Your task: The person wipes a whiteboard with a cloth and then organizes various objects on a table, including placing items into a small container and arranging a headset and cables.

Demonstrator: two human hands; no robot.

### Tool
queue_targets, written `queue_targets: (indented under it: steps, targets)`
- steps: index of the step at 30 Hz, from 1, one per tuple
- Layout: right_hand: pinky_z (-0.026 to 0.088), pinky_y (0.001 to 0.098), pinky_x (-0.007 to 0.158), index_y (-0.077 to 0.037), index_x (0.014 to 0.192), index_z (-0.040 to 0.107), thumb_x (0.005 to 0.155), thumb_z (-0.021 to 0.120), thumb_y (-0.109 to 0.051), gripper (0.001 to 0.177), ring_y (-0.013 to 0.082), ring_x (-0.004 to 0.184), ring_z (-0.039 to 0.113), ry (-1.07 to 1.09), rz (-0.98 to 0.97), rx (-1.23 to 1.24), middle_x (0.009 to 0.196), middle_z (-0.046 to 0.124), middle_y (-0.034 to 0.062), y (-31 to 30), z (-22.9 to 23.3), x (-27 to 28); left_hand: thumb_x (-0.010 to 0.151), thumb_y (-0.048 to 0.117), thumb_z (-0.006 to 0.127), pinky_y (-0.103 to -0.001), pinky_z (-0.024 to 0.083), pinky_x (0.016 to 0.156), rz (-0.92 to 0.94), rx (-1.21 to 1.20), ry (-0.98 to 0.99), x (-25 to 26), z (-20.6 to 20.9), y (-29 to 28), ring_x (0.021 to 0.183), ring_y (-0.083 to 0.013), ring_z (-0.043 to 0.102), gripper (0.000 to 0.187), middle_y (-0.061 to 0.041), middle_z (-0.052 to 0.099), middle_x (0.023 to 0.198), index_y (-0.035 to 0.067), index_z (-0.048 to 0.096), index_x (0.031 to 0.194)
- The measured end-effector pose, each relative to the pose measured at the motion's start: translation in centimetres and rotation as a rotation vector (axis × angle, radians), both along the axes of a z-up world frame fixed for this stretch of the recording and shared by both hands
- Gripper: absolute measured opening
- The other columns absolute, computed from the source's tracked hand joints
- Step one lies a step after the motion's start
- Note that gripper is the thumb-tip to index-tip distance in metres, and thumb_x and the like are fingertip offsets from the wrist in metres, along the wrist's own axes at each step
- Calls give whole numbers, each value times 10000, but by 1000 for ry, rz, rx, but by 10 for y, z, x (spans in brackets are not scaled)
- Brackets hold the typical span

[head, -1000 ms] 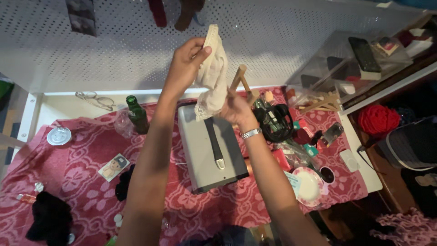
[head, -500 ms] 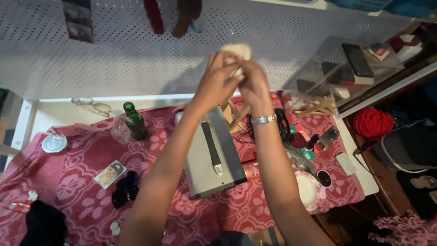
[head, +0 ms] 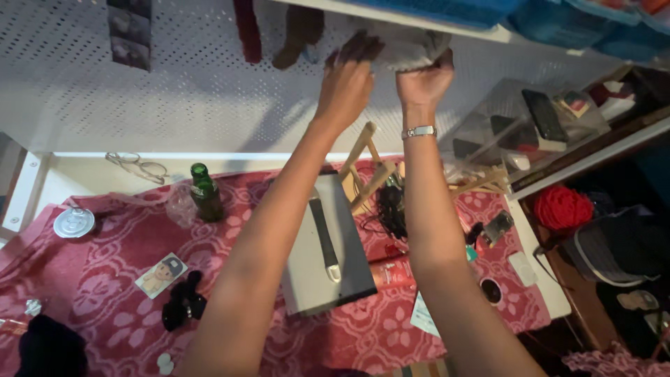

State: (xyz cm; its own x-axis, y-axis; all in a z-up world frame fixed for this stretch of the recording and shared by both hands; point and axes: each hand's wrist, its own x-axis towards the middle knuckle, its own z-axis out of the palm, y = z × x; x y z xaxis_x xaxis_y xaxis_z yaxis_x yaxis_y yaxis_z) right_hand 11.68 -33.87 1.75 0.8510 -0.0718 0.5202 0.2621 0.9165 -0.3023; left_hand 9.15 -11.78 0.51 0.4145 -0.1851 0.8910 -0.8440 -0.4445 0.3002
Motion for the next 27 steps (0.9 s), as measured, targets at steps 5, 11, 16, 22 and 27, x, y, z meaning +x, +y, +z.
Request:
queue_targets:
  steps: [5, 11, 16, 22, 27]
  targets:
    - [500, 416, 1134, -87, 1156, 660, 1026, 494, -306, 304, 225, 1171, 653, -133, 24, -63, 1156, 706, 86, -7, -7, 31, 822, -27, 671, -533, 383, 1119, 59, 25, 23, 12, 9, -7, 1388, -278, 490, 500, -105, 611, 1378, 77, 663, 1311]
    - [473, 471, 1141, 19, 1219, 627, 1012, 445, -285, 411, 312, 1159, 654, 226, -110, -46, 1212, 678, 173, -8, 9, 58, 811, 67, 737, -631, 359, 1086, 202, -60, 77, 32, 2, -22, 1242, -234, 572, 307, -37, 676, 1182, 165, 720, 1101]
    - [480, 444, 1139, 24, 1240, 617, 1043, 485, -212, 334, 295, 1158, 662, 313, -190, -244, 1227, 685, 166, -12, 7, 91, 865, 125, 732, -574, 415, 1037, 128, -189, 233, 26, -17, -17, 1028, -279, 673, 235, -46, 722, 1044, 176, 746, 1094]
    - [518, 427, 1050, 22, 1227, 622, 1026, 589, -146, 264, 280, 1104, 678, 410, -809, -899, 1182, 707, 172, 25, 6, 105, 959, 138, 642, -433, 567, 854, 52, -421, 294, 19, -27, -18, 982, -374, 725, 266, -132, 722, 1164, 109, 687, 1220]
    - [548, 412, 977, 20, 1217, 626, 1011, 676, -91, 239, 267, 1060, 692, -77, -1564, -1340, 1144, 725, 176, 91, -10, 51, 980, 177, 671, -453, 562, 836, 106, -520, 348, 27, -30, -7, 1005, -394, 705, 242, -149, 728, 1162, 114, 695, 1213]
